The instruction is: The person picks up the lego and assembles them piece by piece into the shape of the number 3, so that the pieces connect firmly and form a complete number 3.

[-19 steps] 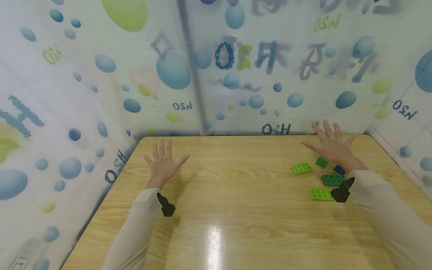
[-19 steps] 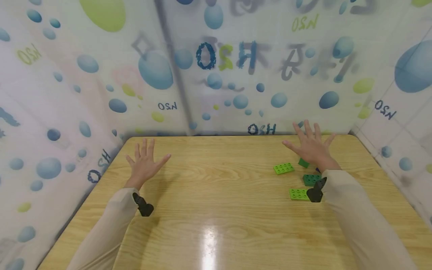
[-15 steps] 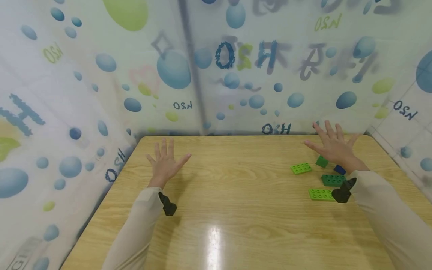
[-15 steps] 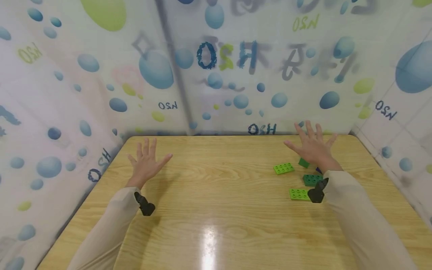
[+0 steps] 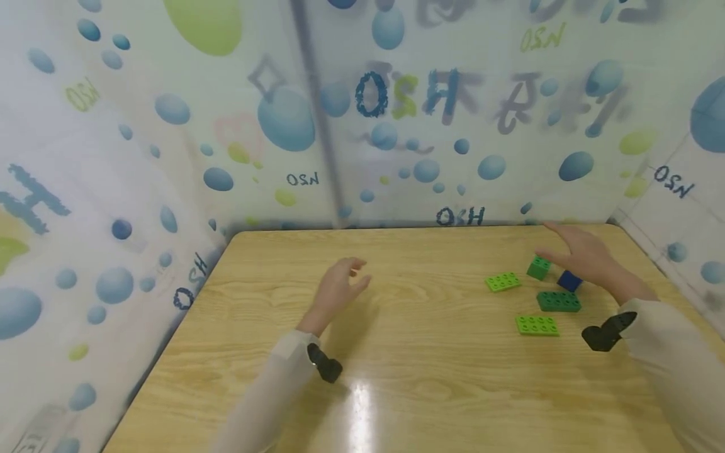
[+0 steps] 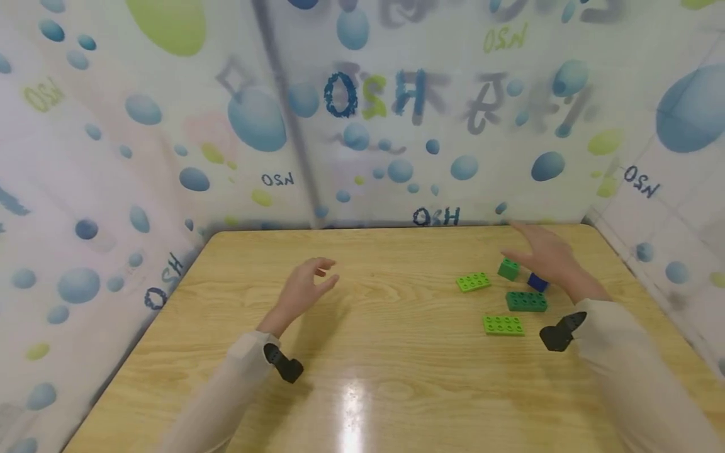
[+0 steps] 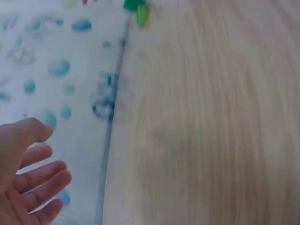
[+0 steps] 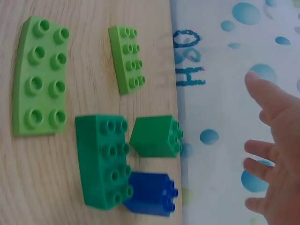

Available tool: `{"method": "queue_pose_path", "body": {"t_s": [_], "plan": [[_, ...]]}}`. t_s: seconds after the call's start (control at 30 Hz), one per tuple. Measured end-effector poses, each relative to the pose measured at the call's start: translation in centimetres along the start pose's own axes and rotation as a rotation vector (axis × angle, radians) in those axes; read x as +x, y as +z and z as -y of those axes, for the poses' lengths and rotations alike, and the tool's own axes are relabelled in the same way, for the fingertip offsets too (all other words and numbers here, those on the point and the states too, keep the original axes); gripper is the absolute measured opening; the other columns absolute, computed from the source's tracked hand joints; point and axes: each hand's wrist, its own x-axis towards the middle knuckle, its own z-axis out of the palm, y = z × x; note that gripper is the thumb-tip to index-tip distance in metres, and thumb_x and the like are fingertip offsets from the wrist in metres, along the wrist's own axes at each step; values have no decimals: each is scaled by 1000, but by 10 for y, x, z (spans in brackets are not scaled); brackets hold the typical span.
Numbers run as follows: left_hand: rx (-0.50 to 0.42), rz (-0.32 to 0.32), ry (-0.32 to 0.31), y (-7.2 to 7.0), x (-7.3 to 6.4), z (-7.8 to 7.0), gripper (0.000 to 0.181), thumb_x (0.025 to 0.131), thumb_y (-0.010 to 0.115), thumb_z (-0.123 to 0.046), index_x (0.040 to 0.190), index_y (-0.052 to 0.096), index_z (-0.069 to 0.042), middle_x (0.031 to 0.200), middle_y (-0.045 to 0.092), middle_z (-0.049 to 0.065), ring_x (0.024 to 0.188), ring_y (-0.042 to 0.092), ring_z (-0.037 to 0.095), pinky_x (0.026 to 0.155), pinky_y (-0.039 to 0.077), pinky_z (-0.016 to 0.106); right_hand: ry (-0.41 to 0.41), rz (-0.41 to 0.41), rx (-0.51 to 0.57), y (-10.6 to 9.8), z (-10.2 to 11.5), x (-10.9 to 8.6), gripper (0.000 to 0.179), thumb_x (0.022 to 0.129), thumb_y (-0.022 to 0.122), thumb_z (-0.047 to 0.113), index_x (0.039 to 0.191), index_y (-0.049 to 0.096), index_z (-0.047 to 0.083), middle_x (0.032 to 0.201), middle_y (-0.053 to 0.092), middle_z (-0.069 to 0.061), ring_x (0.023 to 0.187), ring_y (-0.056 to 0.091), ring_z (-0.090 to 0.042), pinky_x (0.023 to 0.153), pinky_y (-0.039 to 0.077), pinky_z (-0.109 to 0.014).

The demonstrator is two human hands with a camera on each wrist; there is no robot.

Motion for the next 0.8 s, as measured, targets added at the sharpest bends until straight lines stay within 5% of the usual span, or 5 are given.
{"method": "queue_pose_path", "body": {"t_s": [0.1,0.43,0.6,0.8], "plan": [[-136,88,29,29,3,-26,30,88,62,-19,113,61,-3,102,62,10,87,60,21,73,49,31,7,30,56,-2,-8,-9,69,93,51,37,140,25,-7,132,30,-37,116,30,-54,86,27,-65],[-446,340,9,125,7,-99,24,85,66,-14,107,65,-7,91,64,-2,77,56,3,66,46,18,87,66,83,0,-35,-31,64,93,50,38,133,36,-11,127,36,-39,111,37,-52,81,33,-64],[-526,367,3,162,13,-124,23,82,69,-11,104,66,-5,87,64,-4,74,55,0,66,45,16,108,64,93,2,-41,-36,63,93,51,37,133,37,-10,127,36,-38,112,37,-51,81,32,-65],[-449,350,-4,190,19,-145,31,77,75,-14,106,66,-8,89,60,-7,77,53,0,67,43,14,102,75,90,5,-42,-32,62,93,51,36,132,38,-10,128,37,-37,112,37,-51,83,33,-63]]}}
